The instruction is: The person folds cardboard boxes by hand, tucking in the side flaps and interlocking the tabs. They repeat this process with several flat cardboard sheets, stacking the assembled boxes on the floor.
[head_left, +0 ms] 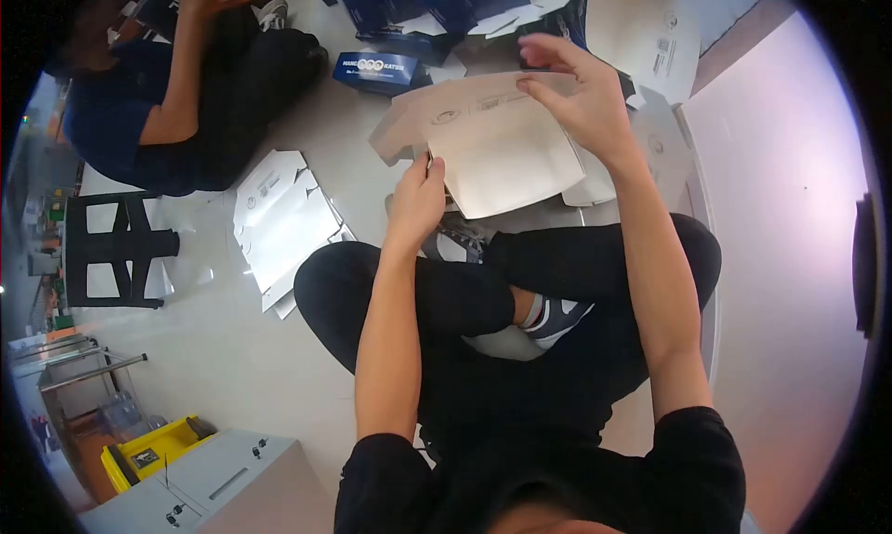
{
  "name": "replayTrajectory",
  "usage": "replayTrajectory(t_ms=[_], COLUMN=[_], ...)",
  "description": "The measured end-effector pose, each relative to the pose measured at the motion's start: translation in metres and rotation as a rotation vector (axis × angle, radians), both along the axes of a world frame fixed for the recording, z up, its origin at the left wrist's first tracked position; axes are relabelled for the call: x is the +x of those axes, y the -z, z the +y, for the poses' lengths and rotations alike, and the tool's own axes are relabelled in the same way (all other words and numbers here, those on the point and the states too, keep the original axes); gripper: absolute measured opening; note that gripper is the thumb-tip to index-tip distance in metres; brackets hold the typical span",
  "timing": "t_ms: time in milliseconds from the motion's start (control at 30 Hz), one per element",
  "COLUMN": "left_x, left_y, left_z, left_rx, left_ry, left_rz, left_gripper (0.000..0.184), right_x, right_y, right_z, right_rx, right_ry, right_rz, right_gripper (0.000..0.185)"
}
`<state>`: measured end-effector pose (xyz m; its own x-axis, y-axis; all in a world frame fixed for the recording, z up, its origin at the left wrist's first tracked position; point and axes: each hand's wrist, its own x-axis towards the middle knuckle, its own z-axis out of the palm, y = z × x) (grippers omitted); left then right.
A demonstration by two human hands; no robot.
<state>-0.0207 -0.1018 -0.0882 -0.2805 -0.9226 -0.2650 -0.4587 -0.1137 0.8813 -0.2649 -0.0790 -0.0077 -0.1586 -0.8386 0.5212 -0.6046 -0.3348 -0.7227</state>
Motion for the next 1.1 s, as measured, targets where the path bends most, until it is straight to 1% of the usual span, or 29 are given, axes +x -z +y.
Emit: replayTrajectory(t_ms=[33,67,100,133,167,200,233,300,333,367,433,467,533,633,767,833,867,933,967,1033,1067,1100], left_x=[-0.003,-0.004,-0.005,-0.005,-0.004,-0.001,0.000,0.002,0.001,0.000,-0.002,-0.002,-0.008,-0.007,0.004,0.002,0.002,-0.011,-0.023,-0.053,-0.060,-0.068], left_y=[0.002,0.004,0.002,0.002,0.008,0.016,0.021,0.019,0.015,0.014,0.011,0.010,0.000,0.007,0.024,0.022,0.020,0.003,-0.005,-0.029,-0.030,-0.030], left_z=[-0.005,-0.007,-0.008,-0.009,-0.011,-0.015,-0.015,-0.019,-0.020,-0.021,-0.020,-0.018,-0.013,-0.018,-0.026,-0.020,-0.015,0.001,0.010,0.036,0.038,0.037], left_rx=[0.014,0.025,-0.092,-0.210,-0.199,-0.322,-0.447,-0.419,-0.404,-0.405,-0.419,-0.418,-0.529,-0.517,-0.554,-0.579,-0.586,-1.126,-1.133,-0.398,-0.396,-0.390], left_ry=[0.007,0.016,-0.055,-0.122,-0.105,-0.168,-0.211,-0.182,-0.172,-0.158,-0.224,-0.220,-0.277,-0.274,-0.226,-0.258,-0.238,-0.107,-0.082,0.396,0.406,0.479], left_rz=[-0.117,-0.122,-0.195,-0.270,-0.281,-0.320,-0.363,-0.426,-0.477,-0.480,-0.472,-0.479,-0.402,-0.475,-0.491,-0.478,-0.478,-0.672,-0.662,-0.058,-0.058,-0.143], left_gripper=[0.046,0.046,0.039,0.034,0.034,0.034,0.035,0.035,0.035,0.035,0.034,0.034,0.032,0.034,0.035,0.041,0.041,0.057,0.057,0.063,0.063,0.059], right_x=[-0.001,-0.004,-0.009,-0.013,-0.015,-0.014,-0.011,-0.002,0.000,0.002,0.009,0.011,0.012,0.017,0.029,0.033,0.033,0.032,0.032,0.027,0.023,0.018], right_y=[0.004,0.009,0.020,0.039,0.060,0.076,0.082,0.085,0.093,0.096,0.098,0.100,0.104,0.105,0.111,0.116,0.118,0.116,0.116,0.111,0.109,0.108], right_z=[0.002,0.008,0.011,0.014,0.019,0.025,0.034,0.035,0.033,0.034,0.033,0.033,0.033,0.034,0.035,0.035,0.034,0.034,0.034,0.035,0.033,0.031], right_rx=[-0.090,-0.079,-0.066,-0.038,-0.009,0.177,0.199,0.591,0.519,0.521,0.489,0.493,0.418,0.369,0.350,0.317,0.284,0.311,0.344,0.391,0.467,0.538], right_ry=[0.052,0.132,0.139,0.269,0.401,0.463,0.493,0.123,0.116,0.128,0.160,0.160,0.179,0.198,0.200,0.223,0.237,0.238,0.213,0.203,0.160,0.117], right_rz=[0.042,0.104,0.100,0.094,0.085,0.018,-0.006,-0.200,-0.114,-0.123,-0.020,-0.028,-0.029,-0.037,-0.030,-0.039,-0.038,-0.055,-0.066,-0.112,-0.209,-0.305], right_gripper=[0.046,0.060,0.060,0.061,0.062,0.059,0.059,0.053,0.050,0.050,0.043,0.043,0.041,0.039,0.036,0.036,0.036,0.037,0.037,0.036,0.034,0.032])
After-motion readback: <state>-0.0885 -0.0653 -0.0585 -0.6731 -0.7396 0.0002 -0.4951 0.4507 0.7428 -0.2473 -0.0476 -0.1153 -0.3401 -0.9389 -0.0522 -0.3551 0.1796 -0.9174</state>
